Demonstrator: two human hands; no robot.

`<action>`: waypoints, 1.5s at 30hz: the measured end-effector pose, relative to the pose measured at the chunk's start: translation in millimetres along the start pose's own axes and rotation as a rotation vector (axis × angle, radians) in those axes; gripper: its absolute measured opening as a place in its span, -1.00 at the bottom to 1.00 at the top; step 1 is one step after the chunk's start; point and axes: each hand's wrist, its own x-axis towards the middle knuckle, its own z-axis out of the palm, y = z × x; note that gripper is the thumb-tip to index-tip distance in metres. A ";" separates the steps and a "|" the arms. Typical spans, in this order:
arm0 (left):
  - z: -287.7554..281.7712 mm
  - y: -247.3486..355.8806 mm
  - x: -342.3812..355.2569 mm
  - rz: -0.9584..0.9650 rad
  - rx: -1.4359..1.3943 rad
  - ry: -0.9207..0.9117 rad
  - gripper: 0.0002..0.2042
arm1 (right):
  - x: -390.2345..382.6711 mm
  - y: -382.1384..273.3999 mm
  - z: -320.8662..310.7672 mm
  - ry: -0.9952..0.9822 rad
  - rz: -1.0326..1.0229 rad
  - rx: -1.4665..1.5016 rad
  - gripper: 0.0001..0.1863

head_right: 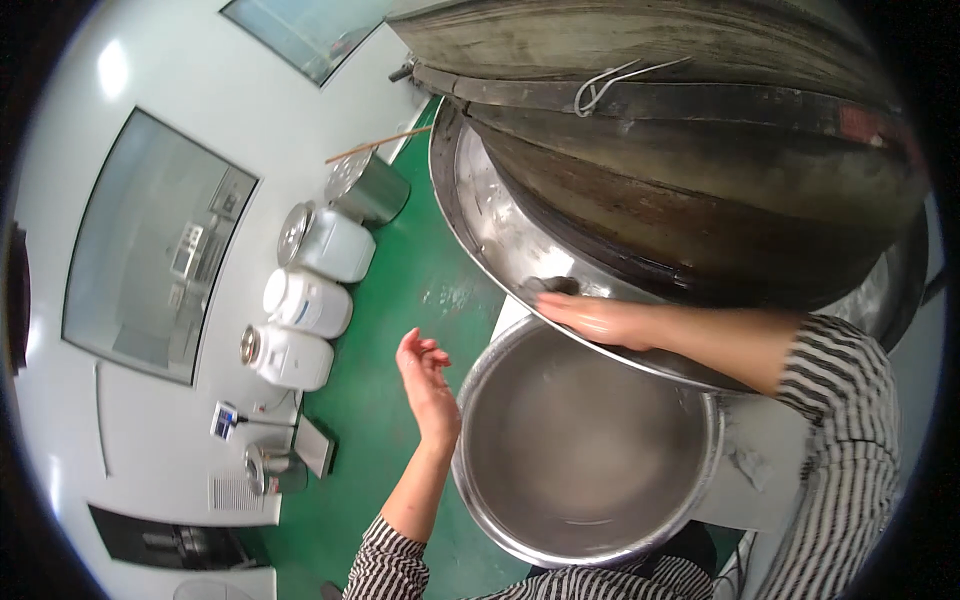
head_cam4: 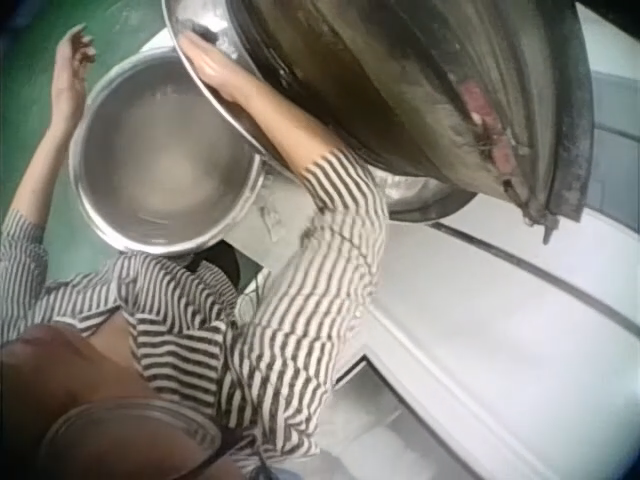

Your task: Cleaning the surfaces and components of a large industrial food processing machine using a cloth and water.

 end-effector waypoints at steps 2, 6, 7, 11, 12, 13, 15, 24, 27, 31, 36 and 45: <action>15.7 -19.2 18.8 -0.135 -0.049 -0.089 -0.59 | 57.4 -7.4 3.9 0.173 -0.088 0.101 -0.31; 28.5 -39.6 32.4 -0.281 -0.163 -0.269 -0.58 | 127.4 -17.4 -11.3 0.332 -0.207 0.080 -0.27; 25.7 -39.1 33.4 -0.319 -0.176 -0.307 -0.57 | 117.0 -9.8 -13.5 0.368 -0.107 0.161 -0.28; -35.0 -51.8 63.2 -0.308 -0.016 -0.347 -0.57 | 42.0 -38.9 7.9 0.129 0.152 -0.166 -0.22; -39.3 -57.1 72.0 -0.305 -0.011 -0.350 -0.57 | 13.6 -54.3 14.6 0.112 0.280 -0.091 -0.21; -44.3 -51.2 76.8 -0.322 -0.008 -0.340 -0.56 | -6.4 -63.2 18.0 0.095 0.397 -0.018 -0.20; -31.8 -52.1 87.8 -0.336 -0.032 -0.361 -0.56 | -28.0 -13.6 6.8 0.161 0.211 -0.199 -0.30; -19.6 -96.9 151.3 -0.328 -0.039 -0.641 -0.53 | 89.2 -59.3 42.8 0.642 0.168 -0.811 -0.68; -24.4 -107.8 187.7 -0.363 -0.062 -0.695 -0.55 | 174.8 -73.0 28.5 0.815 0.110 -0.820 -0.72; -26.1 -111.7 216.1 -0.365 -0.042 -0.742 -0.58 | 259.3 -87.9 -14.8 0.979 0.195 -0.787 -0.69; -6.9 -120.5 241.8 -0.288 -0.019 -0.794 -0.60 | 276.7 -92.3 -25.8 0.997 0.296 -0.672 -0.63; 25.2 -136.0 314.8 -0.319 -0.088 -0.792 -0.60 | 150.2 -89.0 40.9 0.857 0.372 -0.848 -0.68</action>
